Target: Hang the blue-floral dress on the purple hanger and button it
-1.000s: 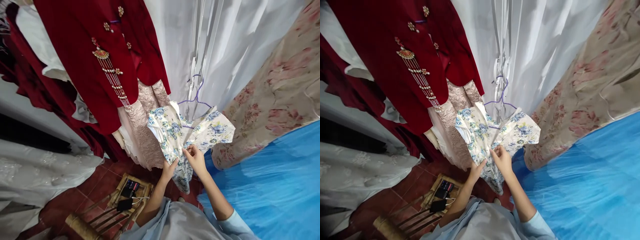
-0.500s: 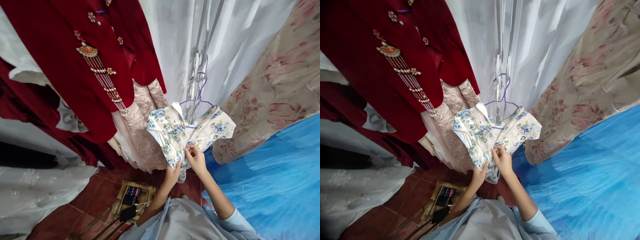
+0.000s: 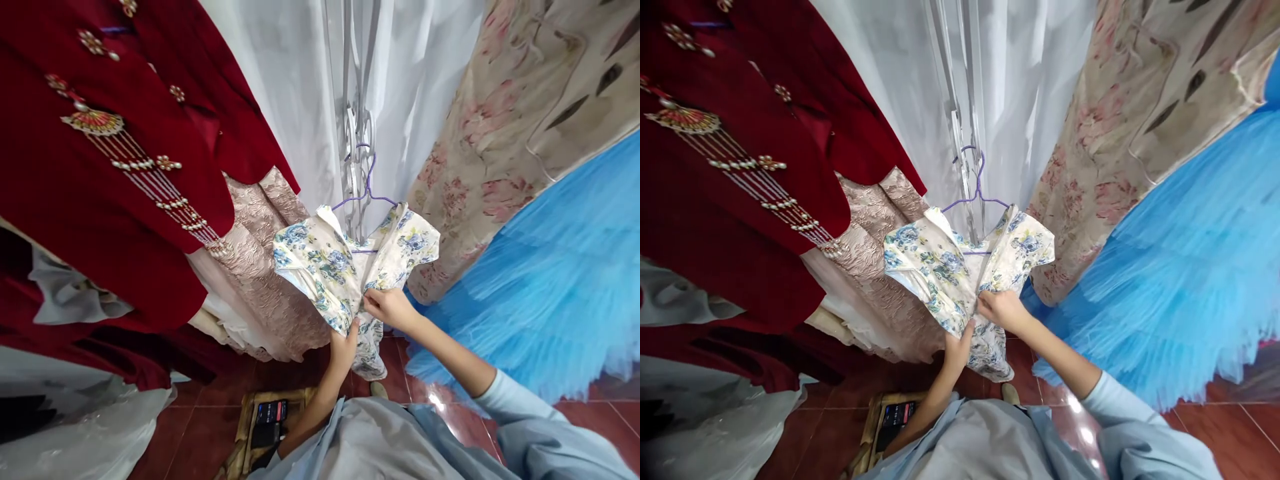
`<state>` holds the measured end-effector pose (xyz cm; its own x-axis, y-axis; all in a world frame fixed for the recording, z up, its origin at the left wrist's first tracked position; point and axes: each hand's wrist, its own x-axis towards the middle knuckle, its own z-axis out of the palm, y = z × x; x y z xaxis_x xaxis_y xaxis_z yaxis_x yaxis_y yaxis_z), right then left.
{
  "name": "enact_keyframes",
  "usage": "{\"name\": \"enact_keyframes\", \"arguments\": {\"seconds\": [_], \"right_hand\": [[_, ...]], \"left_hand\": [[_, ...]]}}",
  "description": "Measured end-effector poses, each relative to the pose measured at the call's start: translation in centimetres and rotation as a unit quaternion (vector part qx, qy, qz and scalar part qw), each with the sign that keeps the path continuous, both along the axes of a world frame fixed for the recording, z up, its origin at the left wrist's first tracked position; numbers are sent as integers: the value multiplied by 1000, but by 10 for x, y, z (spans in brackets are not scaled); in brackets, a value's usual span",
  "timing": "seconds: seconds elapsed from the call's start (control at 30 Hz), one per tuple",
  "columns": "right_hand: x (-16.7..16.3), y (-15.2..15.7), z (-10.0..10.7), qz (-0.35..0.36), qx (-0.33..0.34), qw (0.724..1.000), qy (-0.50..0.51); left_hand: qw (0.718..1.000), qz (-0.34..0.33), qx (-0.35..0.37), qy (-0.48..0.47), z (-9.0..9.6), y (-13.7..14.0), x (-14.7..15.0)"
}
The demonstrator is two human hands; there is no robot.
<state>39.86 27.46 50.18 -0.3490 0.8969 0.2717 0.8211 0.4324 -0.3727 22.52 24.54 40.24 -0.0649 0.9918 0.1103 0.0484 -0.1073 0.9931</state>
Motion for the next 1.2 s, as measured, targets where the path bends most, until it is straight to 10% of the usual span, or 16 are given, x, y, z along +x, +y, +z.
{"name": "enact_keyframes", "arguments": {"seconds": [0.4,0.83,1.0,1.2], "right_hand": [[31,96,157,7,246,961,-127],[35,89,195,-91,235,967,42],[21,69,172,-73,68,938,331],[16,64,150,-27,-21,839,543]], "left_hand": [[999,-35,-3,18,27,-12,-7],[999,30,-28,-29,12,-2,-25],[932,245,263,41,95,50,-54],[846,-87,447,278,238,109,3]]}}
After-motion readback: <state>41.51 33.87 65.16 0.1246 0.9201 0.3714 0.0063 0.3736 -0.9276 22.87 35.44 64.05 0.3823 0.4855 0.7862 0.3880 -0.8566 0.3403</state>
